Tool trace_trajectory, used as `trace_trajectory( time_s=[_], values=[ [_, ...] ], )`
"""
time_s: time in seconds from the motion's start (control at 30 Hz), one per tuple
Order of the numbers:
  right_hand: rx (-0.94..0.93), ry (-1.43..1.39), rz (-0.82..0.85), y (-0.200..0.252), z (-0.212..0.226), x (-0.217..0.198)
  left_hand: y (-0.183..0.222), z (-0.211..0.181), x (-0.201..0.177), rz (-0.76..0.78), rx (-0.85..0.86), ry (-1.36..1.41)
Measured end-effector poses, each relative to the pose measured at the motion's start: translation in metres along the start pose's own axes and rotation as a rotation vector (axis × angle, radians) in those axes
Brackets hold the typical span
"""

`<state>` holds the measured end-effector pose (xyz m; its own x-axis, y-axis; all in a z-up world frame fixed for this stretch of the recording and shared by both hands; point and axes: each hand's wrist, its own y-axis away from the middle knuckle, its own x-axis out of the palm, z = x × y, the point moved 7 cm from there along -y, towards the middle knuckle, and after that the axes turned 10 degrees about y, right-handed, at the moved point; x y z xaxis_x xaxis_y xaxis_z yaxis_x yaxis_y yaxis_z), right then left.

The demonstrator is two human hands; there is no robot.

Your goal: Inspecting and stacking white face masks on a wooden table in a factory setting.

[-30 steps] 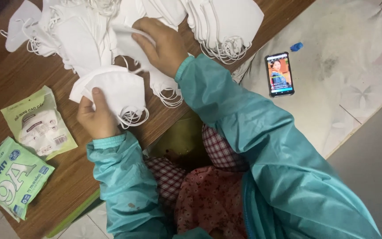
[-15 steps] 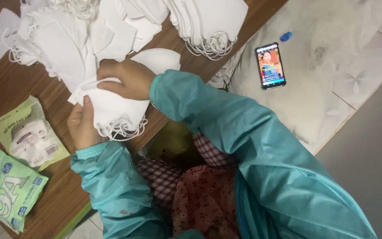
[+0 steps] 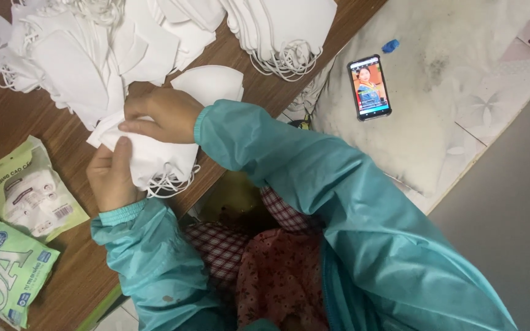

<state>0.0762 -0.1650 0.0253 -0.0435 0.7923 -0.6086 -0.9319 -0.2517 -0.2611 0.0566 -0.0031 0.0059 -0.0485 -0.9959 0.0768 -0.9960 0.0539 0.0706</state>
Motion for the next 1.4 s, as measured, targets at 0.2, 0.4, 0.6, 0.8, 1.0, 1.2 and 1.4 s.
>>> trace_trajectory(
  time_s=[0.2, 0.4, 0.6, 0.8, 1.0, 1.2, 1.4],
  values=[
    [0.216, 0.13, -0.025, -0.008, -0.037, -0.014, -0.023, 0.013, -0.025, -0.083, 0.147, -0.099],
    [0.454, 0.708, 0.292, -0.011, -0.112, 0.026, -0.013, 0.001, -0.019, -0.142, 0.125, 0.08],
    [0.472, 0.844, 0.331, -0.012, -0.117, 0.028, -0.01, -0.002, -0.015, -0.184, 0.069, 0.061],
    [0.553, 0.831, 0.452, -0.004, -0.105, 0.006, -0.009, -0.001, -0.015, -0.155, 0.092, 0.056],
    [0.564, 0.836, 0.463, -0.005, -0.112, 0.009, -0.01, 0.0, -0.013, -0.136, 0.079, 0.013],
    [0.548, 0.806, 0.387, -0.005, -0.119, 0.006, -0.011, 0.004, -0.016, -0.137, 0.091, 0.008],
    [0.545, 0.792, 0.401, -0.01, -0.129, 0.012, -0.011, 0.007, -0.018, -0.148, 0.09, 0.003]
  ],
)
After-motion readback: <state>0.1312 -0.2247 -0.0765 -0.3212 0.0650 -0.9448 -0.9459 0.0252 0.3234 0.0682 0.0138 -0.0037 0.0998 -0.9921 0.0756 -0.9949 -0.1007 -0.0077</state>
